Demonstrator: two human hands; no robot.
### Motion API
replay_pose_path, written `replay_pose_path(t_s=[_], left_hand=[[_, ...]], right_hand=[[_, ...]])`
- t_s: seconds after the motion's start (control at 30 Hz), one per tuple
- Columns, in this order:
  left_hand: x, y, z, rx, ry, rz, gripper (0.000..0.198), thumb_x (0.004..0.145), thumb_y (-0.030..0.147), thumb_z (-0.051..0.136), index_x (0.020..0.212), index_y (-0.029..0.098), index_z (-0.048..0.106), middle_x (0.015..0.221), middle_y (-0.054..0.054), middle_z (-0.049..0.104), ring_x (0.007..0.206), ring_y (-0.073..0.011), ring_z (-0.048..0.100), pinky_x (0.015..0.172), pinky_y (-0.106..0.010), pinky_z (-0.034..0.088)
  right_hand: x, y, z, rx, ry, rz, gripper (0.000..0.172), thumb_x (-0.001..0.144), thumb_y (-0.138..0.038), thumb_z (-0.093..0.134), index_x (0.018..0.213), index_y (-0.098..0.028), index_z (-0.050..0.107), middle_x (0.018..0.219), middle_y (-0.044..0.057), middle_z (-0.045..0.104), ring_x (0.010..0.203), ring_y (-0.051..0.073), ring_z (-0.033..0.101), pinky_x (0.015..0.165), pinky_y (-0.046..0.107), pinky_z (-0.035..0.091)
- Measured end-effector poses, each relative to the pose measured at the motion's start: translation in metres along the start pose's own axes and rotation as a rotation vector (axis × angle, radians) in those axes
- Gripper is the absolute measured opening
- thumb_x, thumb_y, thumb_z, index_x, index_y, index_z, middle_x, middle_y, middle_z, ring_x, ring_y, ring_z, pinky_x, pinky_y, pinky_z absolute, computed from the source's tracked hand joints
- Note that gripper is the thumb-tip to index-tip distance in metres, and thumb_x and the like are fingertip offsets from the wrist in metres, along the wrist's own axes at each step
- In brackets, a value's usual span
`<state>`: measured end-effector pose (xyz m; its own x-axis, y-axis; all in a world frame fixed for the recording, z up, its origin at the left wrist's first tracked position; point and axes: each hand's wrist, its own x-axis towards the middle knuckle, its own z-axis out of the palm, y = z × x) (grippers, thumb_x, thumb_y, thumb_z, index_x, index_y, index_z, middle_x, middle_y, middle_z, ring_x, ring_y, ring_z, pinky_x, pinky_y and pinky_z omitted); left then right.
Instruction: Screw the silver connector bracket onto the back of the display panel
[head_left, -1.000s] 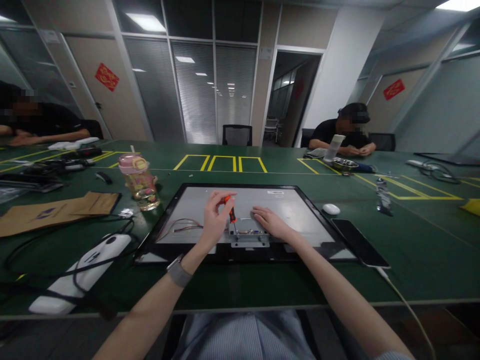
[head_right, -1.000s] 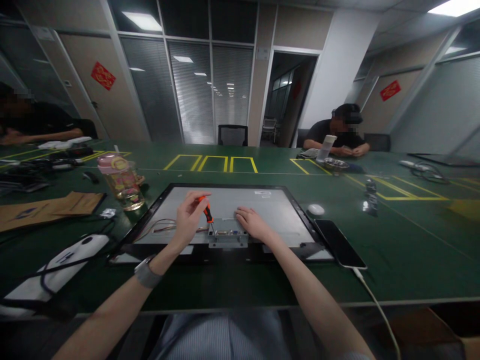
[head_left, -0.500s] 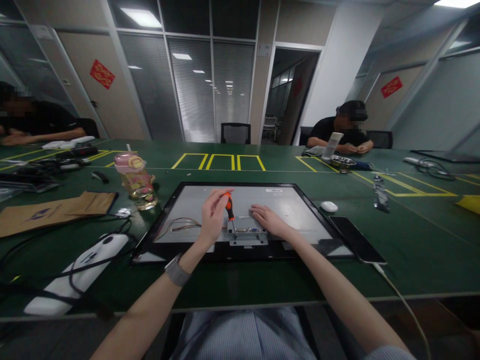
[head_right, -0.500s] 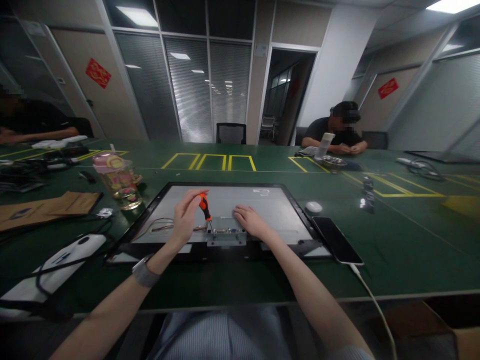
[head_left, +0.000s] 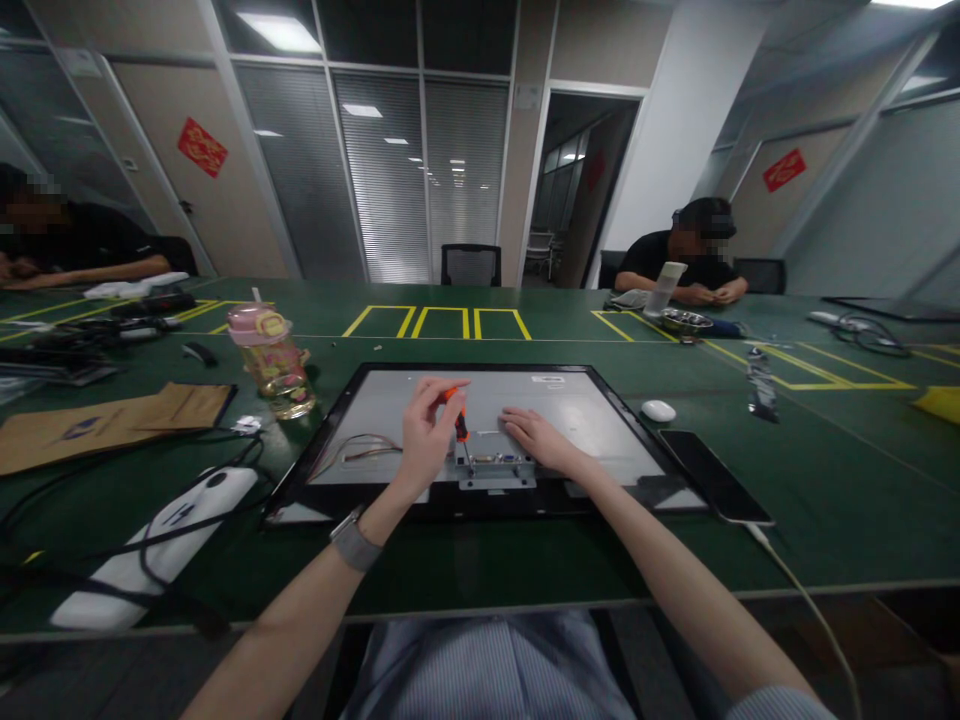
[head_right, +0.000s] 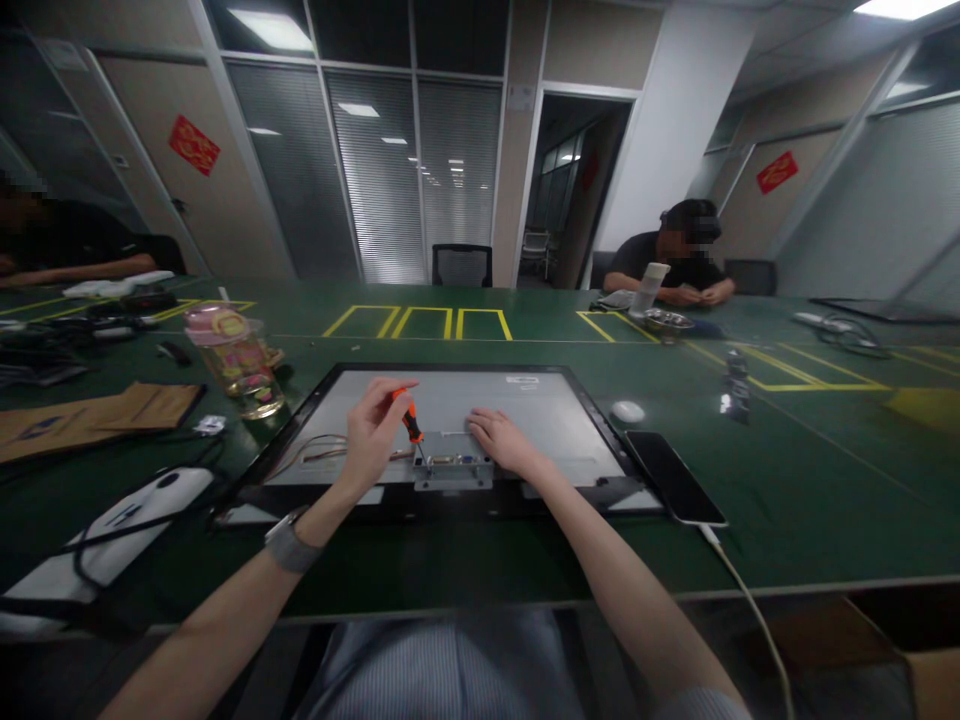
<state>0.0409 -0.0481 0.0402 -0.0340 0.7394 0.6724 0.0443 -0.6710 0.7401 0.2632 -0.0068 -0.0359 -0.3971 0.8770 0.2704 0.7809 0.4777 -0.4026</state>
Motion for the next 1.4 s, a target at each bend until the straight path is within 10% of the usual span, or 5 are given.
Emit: replay_pose_path(t_s=[1.4], left_hand=[[-0.0014, -0.0008, 0.0008, -0.071, -0.043, -0.062, 0.022, 0.089, 0.033, 0.053, 0.099, 0.019, 0.066, 0.086, -0.004, 0.063, 0.078, -0.0144, 0.059, 0.073, -0.025, 0.047]], right_hand=[[-0.0005, -0.0042, -0.0037, -0.023, -0.038, 0.006, 0.049, 0.097, -0.040, 0.026, 0.128, -0.015, 0.056, 0.136, 0.015, 0.051, 0.130, 0.025, 0.043, 0.109, 0.047, 0.028]])
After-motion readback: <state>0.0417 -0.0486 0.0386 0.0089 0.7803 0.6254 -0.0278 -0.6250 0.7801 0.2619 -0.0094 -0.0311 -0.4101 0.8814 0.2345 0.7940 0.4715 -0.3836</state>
